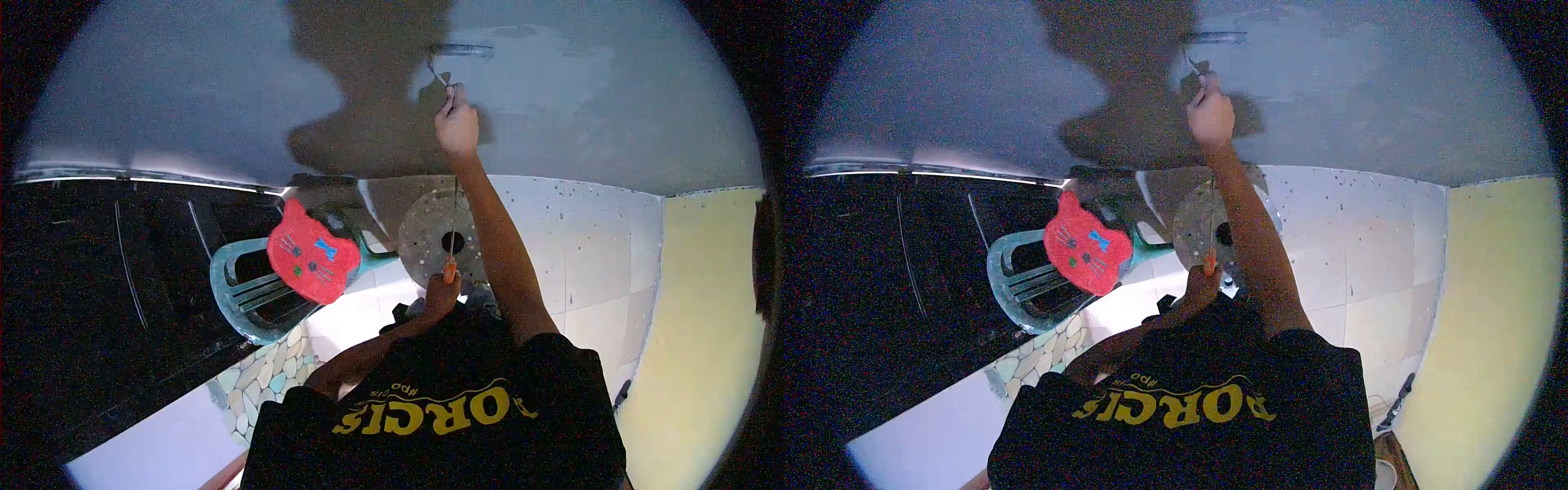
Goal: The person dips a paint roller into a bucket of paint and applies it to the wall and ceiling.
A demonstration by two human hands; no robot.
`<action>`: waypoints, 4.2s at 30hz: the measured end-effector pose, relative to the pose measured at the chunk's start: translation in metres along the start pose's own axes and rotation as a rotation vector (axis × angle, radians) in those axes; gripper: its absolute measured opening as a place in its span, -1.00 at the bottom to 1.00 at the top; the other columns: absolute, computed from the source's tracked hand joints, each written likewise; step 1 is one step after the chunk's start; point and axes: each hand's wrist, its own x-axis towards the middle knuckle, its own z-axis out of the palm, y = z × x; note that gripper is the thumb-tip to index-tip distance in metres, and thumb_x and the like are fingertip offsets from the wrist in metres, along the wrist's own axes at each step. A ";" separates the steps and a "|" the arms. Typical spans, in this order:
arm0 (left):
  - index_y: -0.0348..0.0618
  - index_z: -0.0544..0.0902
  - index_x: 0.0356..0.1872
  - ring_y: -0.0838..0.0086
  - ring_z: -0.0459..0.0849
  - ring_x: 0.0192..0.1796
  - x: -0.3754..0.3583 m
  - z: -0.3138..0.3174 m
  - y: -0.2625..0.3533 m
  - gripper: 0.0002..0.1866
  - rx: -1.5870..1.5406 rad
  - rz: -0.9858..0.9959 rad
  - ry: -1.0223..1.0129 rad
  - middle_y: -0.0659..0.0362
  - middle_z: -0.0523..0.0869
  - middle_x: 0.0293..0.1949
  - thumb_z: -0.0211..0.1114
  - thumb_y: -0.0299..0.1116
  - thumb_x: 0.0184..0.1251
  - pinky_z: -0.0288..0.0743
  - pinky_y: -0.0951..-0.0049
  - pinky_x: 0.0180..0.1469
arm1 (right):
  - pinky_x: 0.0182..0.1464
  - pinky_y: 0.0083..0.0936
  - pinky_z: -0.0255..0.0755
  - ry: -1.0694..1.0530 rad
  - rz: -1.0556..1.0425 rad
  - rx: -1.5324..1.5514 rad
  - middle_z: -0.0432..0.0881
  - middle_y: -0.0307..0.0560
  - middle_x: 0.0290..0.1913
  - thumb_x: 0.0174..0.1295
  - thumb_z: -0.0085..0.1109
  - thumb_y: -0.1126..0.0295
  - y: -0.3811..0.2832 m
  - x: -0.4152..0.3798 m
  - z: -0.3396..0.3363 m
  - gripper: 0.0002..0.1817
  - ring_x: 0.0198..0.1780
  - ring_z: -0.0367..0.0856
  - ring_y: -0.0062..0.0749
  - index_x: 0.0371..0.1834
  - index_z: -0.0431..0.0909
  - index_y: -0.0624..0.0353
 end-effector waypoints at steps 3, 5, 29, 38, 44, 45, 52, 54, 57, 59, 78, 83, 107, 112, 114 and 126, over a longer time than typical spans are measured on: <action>-0.40 0.56 -0.57 -0.01 0.69 -0.46 0.003 0.002 -0.005 -0.63 0.024 -0.001 -0.003 -0.16 0.61 -0.63 0.27 -0.22 0.22 0.46 0.07 -0.44 | -0.47 0.08 0.29 0.131 -0.135 0.079 0.52 0.32 -0.57 0.42 -0.15 0.30 0.011 0.000 0.010 -0.82 -0.47 0.53 0.32 -0.22 0.39 0.17; -0.41 0.57 -0.55 0.00 0.69 -0.46 0.001 -0.002 0.000 -0.64 -0.002 -0.030 -0.041 -0.16 0.62 -0.63 0.27 -0.23 0.22 0.46 0.08 -0.44 | -0.47 0.07 0.28 0.122 -0.124 0.088 0.51 0.31 -0.58 0.42 -0.15 0.30 0.012 0.001 0.012 -0.81 -0.48 0.52 0.32 -0.22 0.39 0.18; -0.41 0.57 -0.49 -0.03 0.70 -0.38 -0.006 0.021 -0.025 -0.64 0.057 -0.011 -0.037 -0.20 0.64 -0.56 0.21 -0.21 0.22 0.49 0.04 -0.33 | -0.44 0.03 0.28 -0.002 -0.005 0.145 0.52 0.30 -0.55 0.45 -0.17 0.20 0.038 -0.009 0.020 -0.75 -0.45 0.51 0.33 -0.18 0.40 0.13; -0.31 0.58 -0.49 -0.01 0.70 -0.41 -0.007 0.030 -0.047 -0.71 0.128 0.077 0.003 -0.17 0.63 -0.59 0.22 -0.23 0.22 0.48 0.01 -0.37 | -0.44 -0.03 0.29 0.050 -0.127 0.219 0.45 0.24 -0.59 0.46 -0.21 0.19 0.059 -0.016 0.034 -0.69 -0.53 0.45 0.27 -0.24 0.40 0.21; -0.39 0.57 -0.55 0.03 0.70 -0.46 -0.015 0.024 -0.041 -0.65 0.148 0.032 -0.040 -0.13 0.61 -0.65 0.24 -0.22 0.20 0.49 0.04 -0.38 | -0.43 -0.10 0.36 -0.052 -0.071 0.287 0.44 0.15 -0.57 0.48 -0.24 0.11 0.077 -0.023 0.039 -0.60 -0.55 0.47 0.06 -0.25 0.39 0.26; -0.41 0.57 -0.58 0.03 0.70 -0.46 -0.014 0.021 -0.037 -0.62 -0.037 -0.173 -0.096 -0.14 0.61 -0.66 0.25 -0.21 0.19 0.50 0.03 -0.37 | -0.46 -0.16 0.38 0.016 -0.153 0.204 0.44 0.11 -0.57 0.48 -0.24 0.09 0.079 -0.022 0.041 -0.59 -0.57 0.48 -0.06 -0.25 0.39 0.25; -0.42 0.59 -0.59 0.02 0.70 -0.44 -0.009 0.025 -0.052 -0.61 0.118 -0.165 -0.082 -0.19 0.62 -0.62 0.28 -0.19 0.17 0.52 0.04 -0.30 | -0.42 -0.18 0.43 0.029 -0.073 0.197 0.46 0.10 -0.57 0.48 -0.23 0.10 0.077 -0.025 0.045 -0.60 -0.58 0.50 -0.05 -0.24 0.40 0.25; -0.40 0.60 -0.57 -0.02 0.70 -0.40 0.000 0.048 -0.102 -0.62 0.098 -0.131 -0.027 -0.18 0.64 -0.59 0.28 -0.18 0.17 0.53 0.05 -0.28 | -0.32 -0.02 0.41 -0.126 0.049 0.339 0.50 0.28 -0.50 0.48 -0.24 0.12 0.095 -0.023 0.057 -0.59 -0.48 0.50 0.28 -0.20 0.43 0.30; -0.38 0.61 -0.51 -0.06 0.68 -0.41 -0.014 0.013 -0.036 -0.63 0.019 -0.159 -0.124 -0.17 0.64 -0.58 0.28 -0.18 0.18 0.52 0.03 -0.28 | -0.36 0.04 0.38 0.044 -0.162 0.233 0.54 0.33 -0.49 0.47 -0.22 0.14 0.084 -0.023 0.049 -0.61 -0.46 0.51 0.35 -0.16 0.45 0.28; -0.38 0.60 -0.51 -0.04 0.68 -0.42 -0.024 0.008 -0.008 -0.64 -0.048 -0.161 -0.088 -0.16 0.64 -0.59 0.27 -0.19 0.20 0.51 0.03 -0.29 | -0.32 0.04 0.38 -0.076 -0.013 0.233 0.55 0.34 -0.44 0.46 -0.20 0.15 0.074 -0.022 0.038 -0.62 -0.38 0.52 0.35 -0.16 0.45 0.29; -0.27 0.62 -0.44 0.08 0.70 -0.43 -0.054 0.034 -0.026 -0.57 0.092 -0.281 -0.044 -0.11 0.65 -0.58 0.24 -0.01 0.23 0.49 0.08 -0.37 | -0.06 -0.04 0.40 -0.267 0.203 0.026 0.59 0.28 -0.17 0.23 0.05 0.32 0.164 -0.049 0.081 -0.68 -0.09 0.58 0.16 -0.05 0.53 0.31; -0.27 0.57 -0.55 0.29 0.57 -0.66 -0.046 0.034 -0.014 -0.60 -0.076 -0.387 -0.054 0.10 0.56 -0.71 0.29 -0.09 0.23 0.36 0.23 -0.58 | -0.03 -0.04 0.43 -0.364 0.109 -0.129 0.59 0.29 -0.16 0.18 0.07 0.29 0.197 -0.034 0.110 -0.63 -0.08 0.57 0.19 -0.04 0.53 0.34; -0.23 0.53 -0.61 0.50 0.48 -0.74 -0.056 0.016 0.037 -0.61 -0.271 -0.488 -0.117 0.23 0.51 -0.74 0.32 -0.13 0.25 0.28 0.39 -0.67 | -0.19 -0.07 0.44 -0.338 -0.102 -0.178 0.60 0.22 -0.25 0.34 -0.18 0.31 0.173 -0.012 0.096 -0.70 -0.22 0.59 0.15 -0.19 0.50 0.31; -0.23 0.53 -0.64 0.54 0.48 -0.72 -0.064 0.021 0.028 -0.59 -0.166 -0.338 -0.047 0.23 0.52 -0.73 0.34 -0.14 0.26 0.28 0.43 -0.63 | -0.33 -0.08 0.48 -0.167 -0.073 0.024 0.61 0.20 -0.40 0.23 0.02 0.24 0.163 0.001 0.092 -0.71 -0.35 0.61 0.11 -0.26 0.56 0.28; -0.23 0.52 -0.66 0.55 0.47 -0.71 -0.067 0.021 0.031 -0.58 -0.135 -0.324 -0.041 0.23 0.52 -0.73 0.35 -0.14 0.27 0.28 0.43 -0.62 | -0.29 -0.09 0.44 0.115 -0.499 0.092 0.59 0.17 -0.37 0.25 -0.04 0.25 0.158 0.009 0.087 -0.72 -0.32 0.58 0.15 -0.26 0.53 0.27; -0.38 0.57 -0.54 0.40 0.56 -0.61 -0.069 0.005 0.088 -0.63 -0.193 -0.159 0.008 0.07 0.58 -0.69 0.29 -0.20 0.23 0.38 0.27 -0.50 | -0.28 -0.27 0.35 0.103 -0.471 0.310 0.49 0.09 -0.52 0.42 -0.20 0.22 -0.013 0.030 -0.048 -0.63 -0.46 0.48 -0.14 -0.32 0.51 0.29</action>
